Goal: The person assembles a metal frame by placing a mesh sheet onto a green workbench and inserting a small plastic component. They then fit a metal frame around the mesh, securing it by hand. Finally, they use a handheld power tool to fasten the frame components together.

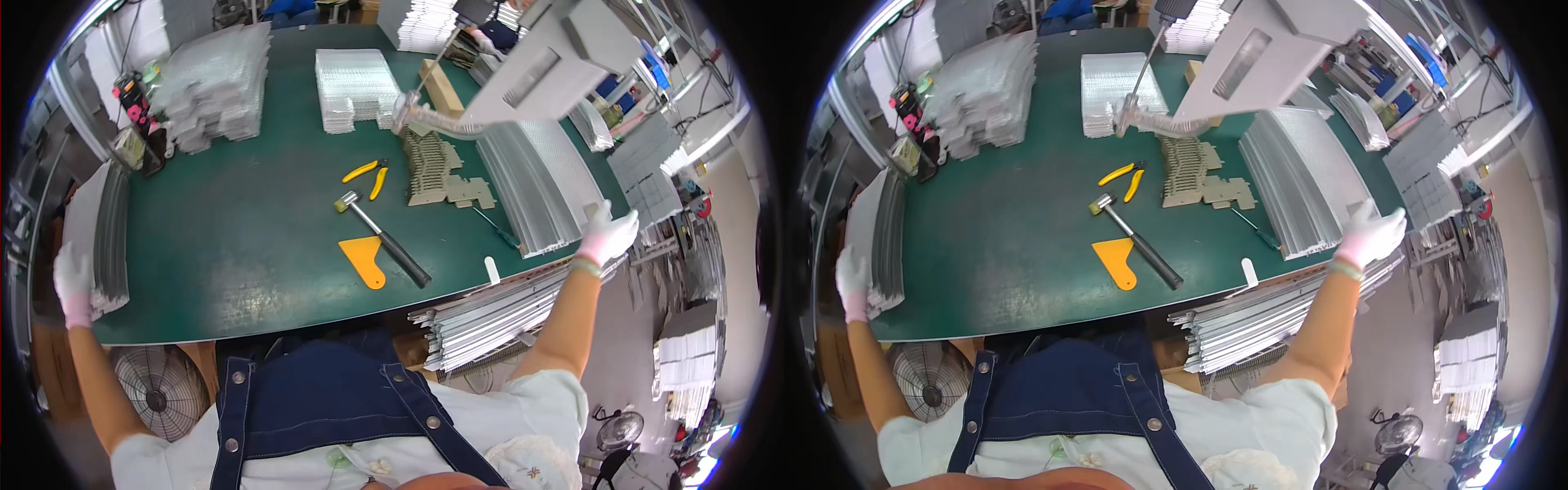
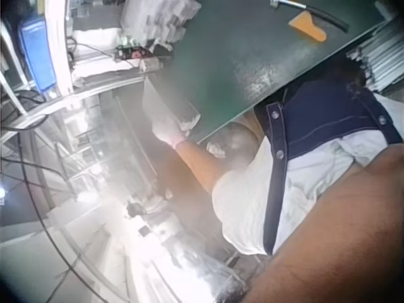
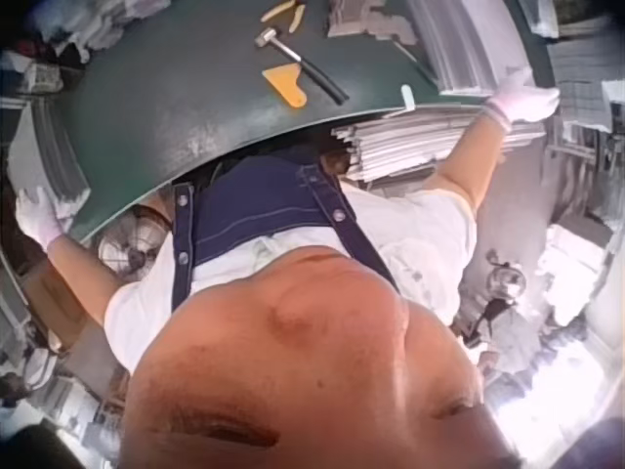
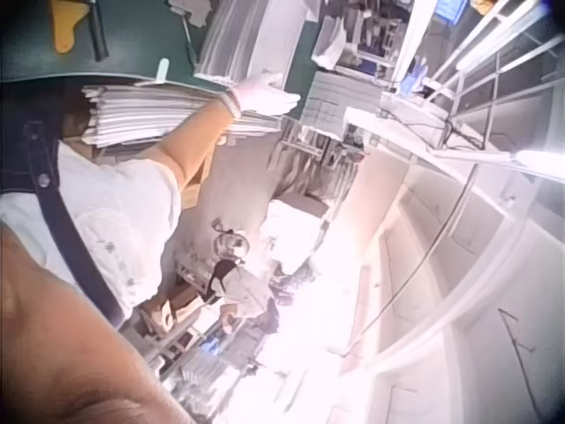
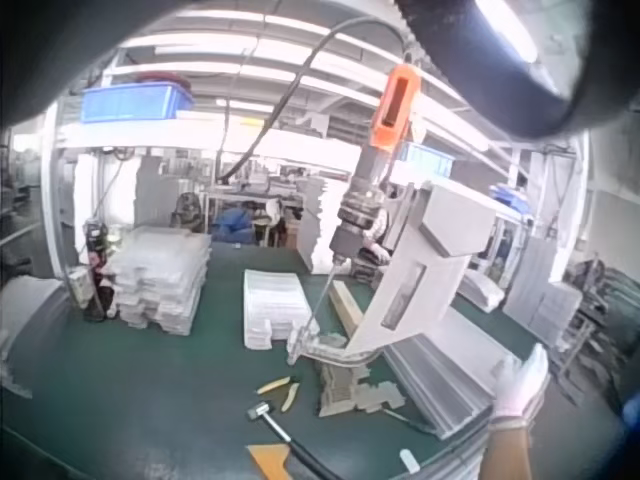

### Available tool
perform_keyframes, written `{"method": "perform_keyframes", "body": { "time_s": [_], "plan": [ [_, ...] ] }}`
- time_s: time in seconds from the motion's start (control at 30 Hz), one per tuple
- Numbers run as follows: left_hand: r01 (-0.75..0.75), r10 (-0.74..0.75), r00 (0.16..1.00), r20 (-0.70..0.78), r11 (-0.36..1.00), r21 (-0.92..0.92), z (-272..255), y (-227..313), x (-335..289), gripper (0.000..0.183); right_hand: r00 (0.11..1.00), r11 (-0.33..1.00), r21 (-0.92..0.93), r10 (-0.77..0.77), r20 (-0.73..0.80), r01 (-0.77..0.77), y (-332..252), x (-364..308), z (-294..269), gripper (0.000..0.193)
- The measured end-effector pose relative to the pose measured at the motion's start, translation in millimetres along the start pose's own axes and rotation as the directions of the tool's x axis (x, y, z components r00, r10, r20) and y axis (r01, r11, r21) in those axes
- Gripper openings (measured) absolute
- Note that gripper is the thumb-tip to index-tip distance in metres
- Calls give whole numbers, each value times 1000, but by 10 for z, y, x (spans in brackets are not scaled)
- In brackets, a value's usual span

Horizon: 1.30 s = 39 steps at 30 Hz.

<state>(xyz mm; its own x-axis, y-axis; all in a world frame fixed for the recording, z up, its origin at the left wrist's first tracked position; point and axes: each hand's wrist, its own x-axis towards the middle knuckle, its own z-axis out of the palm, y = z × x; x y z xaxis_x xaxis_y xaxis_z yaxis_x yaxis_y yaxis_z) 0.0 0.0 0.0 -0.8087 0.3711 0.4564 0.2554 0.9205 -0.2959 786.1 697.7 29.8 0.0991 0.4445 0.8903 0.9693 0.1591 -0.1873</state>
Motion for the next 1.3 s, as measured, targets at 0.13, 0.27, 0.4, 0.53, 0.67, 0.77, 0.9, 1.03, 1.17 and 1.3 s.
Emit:
{"method": "perform_keyframes", "body": {
  "time_s": [0.13,0.27,0.4,0.53,0.67,0.77,0.9,1.03,1.17,1.3],
  "plan": [
    [193,-132,896,424,976,-104,345,-478,-468,62,857,757,507,-511,69,411,-1047,-1057,-416,55],
    [148,80,910,407,854,-499,257,-539,-296,52,525,449,848,-812,255,281,-1944,-2501,-966,54],
    [240,-38,863,504,908,-344,-279,-524,-209,71,495,352,911,-844,208,216,-2278,-2841,-1219,50],
    [166,20,732,681,964,-207,-172,-770,-331,73,442,317,921,-876,192,227,-2424,-2899,-1221,53],
    [281,-98,777,622,938,-203,-362,-697,-275,71,397,335,912,-890,223,239,-2518,-2973,-1275,52],
    [393,-164,832,530,848,-355,-804,-937,-176,72,351,331,911,-907,234,248,-2613,-2995,-1351,53],
    [462,-101,815,571,707,-535,-1007,-1052,-259,63,322,348,900,-911,258,263,-2656,-3048,-1371,53],
    [483,-117,859,499,510,-712,-1077,-1202,-274,46,305,361,902,-909,284,235,-2711,-3036,-1371,54],
    [203,-53,979,197,137,-970,-1468,-218,-822,38,412,357,932,-859,304,57,-2766,-2975,-1342,51],
    [-36,193,978,84,546,-837,-1517,1610,-1590,35,678,191,921,-630,379,-339,-3233,-2802,-1417,48]
  ]
}}
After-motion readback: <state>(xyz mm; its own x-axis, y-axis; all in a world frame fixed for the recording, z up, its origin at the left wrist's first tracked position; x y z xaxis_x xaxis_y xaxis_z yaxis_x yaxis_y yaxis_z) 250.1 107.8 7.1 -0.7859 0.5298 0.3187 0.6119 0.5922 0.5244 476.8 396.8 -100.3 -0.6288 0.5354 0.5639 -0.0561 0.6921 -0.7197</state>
